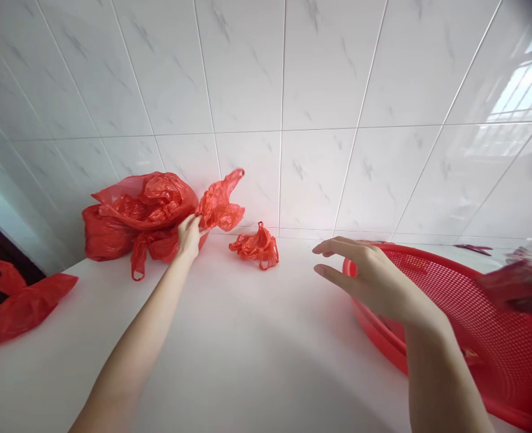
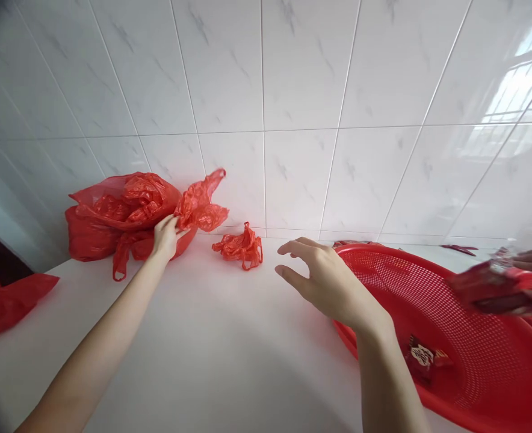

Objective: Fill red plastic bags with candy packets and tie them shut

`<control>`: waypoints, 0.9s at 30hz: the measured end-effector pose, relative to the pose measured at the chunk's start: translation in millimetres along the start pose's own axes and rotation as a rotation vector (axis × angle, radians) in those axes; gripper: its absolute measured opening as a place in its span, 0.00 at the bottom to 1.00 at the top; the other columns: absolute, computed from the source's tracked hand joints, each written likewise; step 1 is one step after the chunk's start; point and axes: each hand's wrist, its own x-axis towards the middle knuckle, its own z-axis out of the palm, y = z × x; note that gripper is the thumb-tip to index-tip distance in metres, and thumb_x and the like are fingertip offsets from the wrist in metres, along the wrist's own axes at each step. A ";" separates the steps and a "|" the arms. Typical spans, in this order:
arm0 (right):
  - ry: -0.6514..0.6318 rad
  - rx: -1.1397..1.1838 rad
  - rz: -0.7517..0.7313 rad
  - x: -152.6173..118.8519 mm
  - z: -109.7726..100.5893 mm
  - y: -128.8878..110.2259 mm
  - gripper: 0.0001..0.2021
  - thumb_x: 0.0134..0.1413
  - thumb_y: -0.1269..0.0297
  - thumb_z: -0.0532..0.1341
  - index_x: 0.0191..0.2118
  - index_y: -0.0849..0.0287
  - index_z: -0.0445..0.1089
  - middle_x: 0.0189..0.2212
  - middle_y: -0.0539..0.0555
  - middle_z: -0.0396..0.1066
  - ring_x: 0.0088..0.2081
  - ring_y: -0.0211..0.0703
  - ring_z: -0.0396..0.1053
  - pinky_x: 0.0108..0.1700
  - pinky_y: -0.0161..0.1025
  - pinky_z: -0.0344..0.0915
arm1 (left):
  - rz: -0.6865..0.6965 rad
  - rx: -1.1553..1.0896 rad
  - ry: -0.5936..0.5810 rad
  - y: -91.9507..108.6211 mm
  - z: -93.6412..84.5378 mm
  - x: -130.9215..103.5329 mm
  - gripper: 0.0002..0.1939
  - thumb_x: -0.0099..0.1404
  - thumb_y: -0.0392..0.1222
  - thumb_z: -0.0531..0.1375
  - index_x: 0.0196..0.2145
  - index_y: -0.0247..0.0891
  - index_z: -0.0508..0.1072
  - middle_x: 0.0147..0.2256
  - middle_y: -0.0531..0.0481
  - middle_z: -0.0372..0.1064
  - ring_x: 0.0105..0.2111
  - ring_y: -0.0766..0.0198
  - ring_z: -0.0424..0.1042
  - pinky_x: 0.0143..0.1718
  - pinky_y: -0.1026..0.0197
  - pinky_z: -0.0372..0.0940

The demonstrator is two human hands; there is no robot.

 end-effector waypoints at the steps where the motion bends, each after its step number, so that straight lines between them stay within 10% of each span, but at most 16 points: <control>1: 0.002 0.007 0.007 2.0 2.8 -1.0 0.17 0.62 0.48 0.57 0.51 0.48 0.72 0.52 0.54 0.73 0.43 0.52 0.75 0.38 0.44 0.72 | -0.005 -0.063 -0.038 10.5 -0.1 -4.6 0.16 0.64 0.49 0.48 0.42 0.38 0.68 0.49 0.41 0.72 0.45 0.55 0.74 0.43 0.53 0.70; 11: 0.206 0.438 0.021 18.2 26.5 -8.7 0.47 0.54 0.47 0.65 0.72 0.45 0.39 0.68 0.63 0.51 0.57 0.56 0.67 0.49 0.49 0.72 | -0.238 -0.690 -0.628 75.4 31.9 -93.9 0.06 0.54 0.39 0.62 0.32 0.37 0.74 0.30 0.49 0.71 0.30 0.62 0.70 0.32 0.60 0.66; 15: 0.077 0.510 -0.006 20.1 30.5 -11.3 0.29 0.51 0.54 0.68 0.59 0.51 0.66 0.47 0.56 0.73 0.41 0.49 0.74 0.39 0.42 0.73 | -0.256 -0.720 -0.861 80.1 50.5 -118.8 0.03 0.55 0.37 0.62 0.30 0.37 0.73 0.27 0.51 0.68 0.27 0.65 0.66 0.29 0.61 0.63; 19: 0.256 0.406 0.085 20.4 25.2 -6.2 0.08 0.55 0.60 0.62 0.31 0.58 0.74 0.26 0.51 0.72 0.30 0.45 0.70 0.31 0.40 0.66 | -0.351 -0.794 -0.713 75.5 60.0 -121.6 0.02 0.54 0.35 0.61 0.28 0.37 0.70 0.28 0.51 0.67 0.26 0.66 0.66 0.28 0.62 0.62; 27: 0.704 0.351 0.092 16.1 2.8 15.9 0.07 0.52 0.68 0.63 0.36 0.56 0.79 0.32 0.52 0.76 0.36 0.46 0.73 0.38 0.43 0.69 | -0.440 -0.871 -0.370 52.8 58.7 -93.7 0.06 0.49 0.32 0.58 0.28 0.37 0.67 0.35 0.49 0.72 0.32 0.64 0.70 0.31 0.62 0.66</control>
